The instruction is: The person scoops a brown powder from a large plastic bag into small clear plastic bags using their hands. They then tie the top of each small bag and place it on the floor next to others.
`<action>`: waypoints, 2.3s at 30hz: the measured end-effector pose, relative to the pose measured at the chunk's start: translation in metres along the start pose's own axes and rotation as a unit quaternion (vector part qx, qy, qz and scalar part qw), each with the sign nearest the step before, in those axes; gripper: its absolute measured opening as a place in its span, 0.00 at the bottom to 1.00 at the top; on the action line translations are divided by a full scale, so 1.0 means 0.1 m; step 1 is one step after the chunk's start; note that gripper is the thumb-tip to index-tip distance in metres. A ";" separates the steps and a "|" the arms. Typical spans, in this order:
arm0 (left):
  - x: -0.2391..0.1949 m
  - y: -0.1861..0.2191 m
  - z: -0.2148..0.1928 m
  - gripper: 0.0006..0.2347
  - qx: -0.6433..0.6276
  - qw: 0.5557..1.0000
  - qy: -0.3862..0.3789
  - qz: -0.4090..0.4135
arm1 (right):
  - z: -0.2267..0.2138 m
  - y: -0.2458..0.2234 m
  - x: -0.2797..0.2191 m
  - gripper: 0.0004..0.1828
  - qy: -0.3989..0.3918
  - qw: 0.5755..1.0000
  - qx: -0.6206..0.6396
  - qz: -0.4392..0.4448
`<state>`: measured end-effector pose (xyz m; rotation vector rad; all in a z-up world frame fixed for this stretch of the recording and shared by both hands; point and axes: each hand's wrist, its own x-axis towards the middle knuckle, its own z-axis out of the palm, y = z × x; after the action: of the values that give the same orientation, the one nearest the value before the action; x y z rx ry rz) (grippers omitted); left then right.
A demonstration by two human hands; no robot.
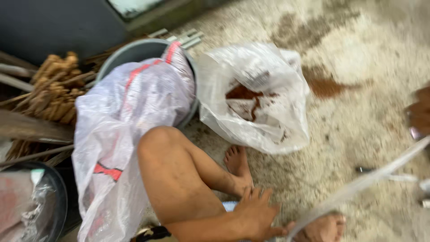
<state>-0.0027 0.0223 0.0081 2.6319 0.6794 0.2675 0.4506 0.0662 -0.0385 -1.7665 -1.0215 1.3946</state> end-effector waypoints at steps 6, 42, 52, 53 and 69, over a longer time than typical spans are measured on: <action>0.73 -0.31 -1.18 0.26 -0.190 0.927 0.286 -0.154 | 0.52 -0.88 0.96 0.28 -0.109 0.989 -0.056 -0.084; 1.55 -1.27 -2.33 0.09 -0.233 0.938 0.233 -0.108 | 1.62 -2.90 -0.08 0.10 -0.053 0.968 -0.044 -0.239; 1.55 -0.99 -2.61 0.11 -0.256 0.935 0.218 -0.116 | 1.66 -3.12 -0.29 0.14 -0.025 0.945 -0.035 -0.324; 1.53 -0.98 -2.60 0.12 -0.272 0.929 0.223 -0.115 | 1.66 -3.15 -0.31 0.21 -0.014 0.935 -0.054 -0.349; 1.48 -1.33 -2.37 0.12 -0.452 0.871 0.146 -0.122 | 1.54 -2.98 -0.06 0.03 0.033 0.782 -0.247 -0.571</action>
<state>0.0029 0.2824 0.1760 1.6036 0.7336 0.7174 0.2473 0.2081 0.1867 -1.0198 -2.0459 0.2784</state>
